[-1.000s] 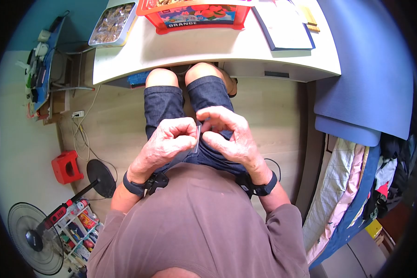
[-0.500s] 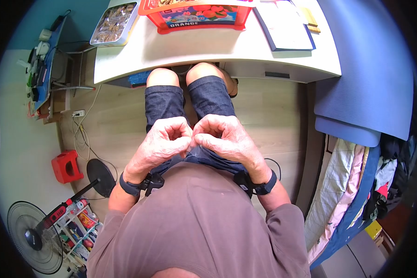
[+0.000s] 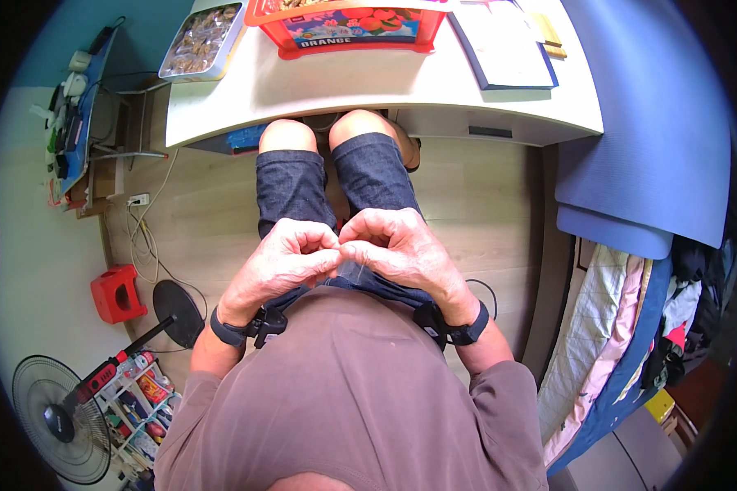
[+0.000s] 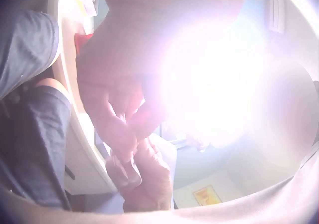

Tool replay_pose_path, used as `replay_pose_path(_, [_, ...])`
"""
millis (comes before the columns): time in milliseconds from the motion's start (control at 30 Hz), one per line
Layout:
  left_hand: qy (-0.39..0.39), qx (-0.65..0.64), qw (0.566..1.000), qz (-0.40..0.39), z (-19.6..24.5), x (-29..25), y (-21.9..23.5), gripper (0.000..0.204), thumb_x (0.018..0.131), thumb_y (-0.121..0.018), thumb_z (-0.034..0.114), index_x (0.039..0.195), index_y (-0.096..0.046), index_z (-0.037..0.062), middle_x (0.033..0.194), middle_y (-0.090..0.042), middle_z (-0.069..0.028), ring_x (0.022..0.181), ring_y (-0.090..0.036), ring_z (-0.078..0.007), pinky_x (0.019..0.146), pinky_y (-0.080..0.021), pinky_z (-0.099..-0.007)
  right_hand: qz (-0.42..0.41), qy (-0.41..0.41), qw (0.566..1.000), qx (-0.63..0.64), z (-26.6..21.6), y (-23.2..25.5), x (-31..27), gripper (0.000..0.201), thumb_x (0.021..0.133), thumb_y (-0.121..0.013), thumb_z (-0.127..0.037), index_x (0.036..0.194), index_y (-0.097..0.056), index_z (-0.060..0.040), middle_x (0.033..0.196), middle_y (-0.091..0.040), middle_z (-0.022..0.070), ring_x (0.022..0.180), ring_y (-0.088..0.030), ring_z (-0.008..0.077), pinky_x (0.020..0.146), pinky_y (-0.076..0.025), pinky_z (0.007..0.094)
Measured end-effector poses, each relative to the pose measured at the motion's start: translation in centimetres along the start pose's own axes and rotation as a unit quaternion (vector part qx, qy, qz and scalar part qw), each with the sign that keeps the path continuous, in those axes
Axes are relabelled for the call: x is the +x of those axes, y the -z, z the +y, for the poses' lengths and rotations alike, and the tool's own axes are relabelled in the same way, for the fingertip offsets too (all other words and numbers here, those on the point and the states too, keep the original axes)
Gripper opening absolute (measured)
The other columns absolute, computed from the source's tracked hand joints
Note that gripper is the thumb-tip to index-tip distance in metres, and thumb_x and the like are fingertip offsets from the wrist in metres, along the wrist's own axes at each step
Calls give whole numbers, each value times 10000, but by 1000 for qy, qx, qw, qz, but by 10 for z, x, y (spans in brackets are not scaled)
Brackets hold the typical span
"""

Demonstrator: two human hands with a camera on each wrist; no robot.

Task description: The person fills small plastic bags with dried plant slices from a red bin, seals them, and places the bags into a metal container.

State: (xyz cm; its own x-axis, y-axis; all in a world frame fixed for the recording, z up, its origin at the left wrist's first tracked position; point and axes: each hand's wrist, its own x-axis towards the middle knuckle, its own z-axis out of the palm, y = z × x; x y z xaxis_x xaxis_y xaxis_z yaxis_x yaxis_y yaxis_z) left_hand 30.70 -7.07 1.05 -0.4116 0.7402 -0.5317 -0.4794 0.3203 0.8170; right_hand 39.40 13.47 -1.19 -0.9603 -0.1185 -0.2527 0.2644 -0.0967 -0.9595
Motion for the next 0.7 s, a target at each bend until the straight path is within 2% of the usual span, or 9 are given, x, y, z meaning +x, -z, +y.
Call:
replay_pose_path(167, [-5, 10, 1000, 25, 3, -3, -2, 130, 931, -683, 109, 850, -684, 8, 723, -604, 48, 647, -489, -9, 555, -397, -203, -20, -55, 998, 30, 1, 3, -2, 111, 913, -734, -91, 953, -720, 11, 774, -682, -1, 706, -559, 31, 612, -466, 218])
replay_pose_path(300, [-19, 25, 999, 28, -5, -3, -1, 100, 925, -695, 87, 861, -675, 13, 744, -604, 54, 663, -494, -1, 566, -399, -187, -26, -55, 998, -2, 1, 2, -2, 114, 915, -726, -91, 945, -721, 19, 779, -680, -2, 702, -558, 34, 617, -470, 222])
replay_pose_path(367, [-30, 24, 999, 22, -8, -3, -1, 93, 932, -706, 85, 871, -670, 24, 754, -606, 55, 668, -498, 3, 566, -396, -174, -41, -22, 999, -29, 0, 2, -1, 118, 912, -726, -95, 936, -725, 20, 777, -671, -7, 701, -558, 36, 621, -473, 224])
replay_pose_path(500, [-32, 4, 999, 13, -12, -2, 1, 93, 926, -715, 87, 872, -673, 24, 759, -607, 57, 665, -499, 2, 583, -404, -175, -44, -30, 998, 13, 4, 1, -1, 122, 908, -727, -97, 949, -719, 17, 767, -666, -9, 695, -554, 34, 619, -473, 227])
replay_pose_path(567, [-40, -9, 999, 12, -13, -2, 2, 93, 923, -719, 88, 873, -673, 24, 759, -606, 57, 663, -498, 3, 581, -402, -175, -8, -32, 999, -32, 3, 0, -1, 150, 897, -739, -86, 1006, -701, 10, 768, -657, -14, 693, -563, 30, 627, -476, 219])
replay_pose_path(700, [-40, -14, 999, 25, -11, -1, 2, 104, 906, -730, 92, 848, -672, 29, 745, -608, 58, 654, -494, 6, 567, -397, -178, 46, -1, 999, 9, -2, -5, -2, 183, 877, -757, -59, 1033, -678, -6, 761, -638, -27, 687, -564, 19, 624, -467, 196])
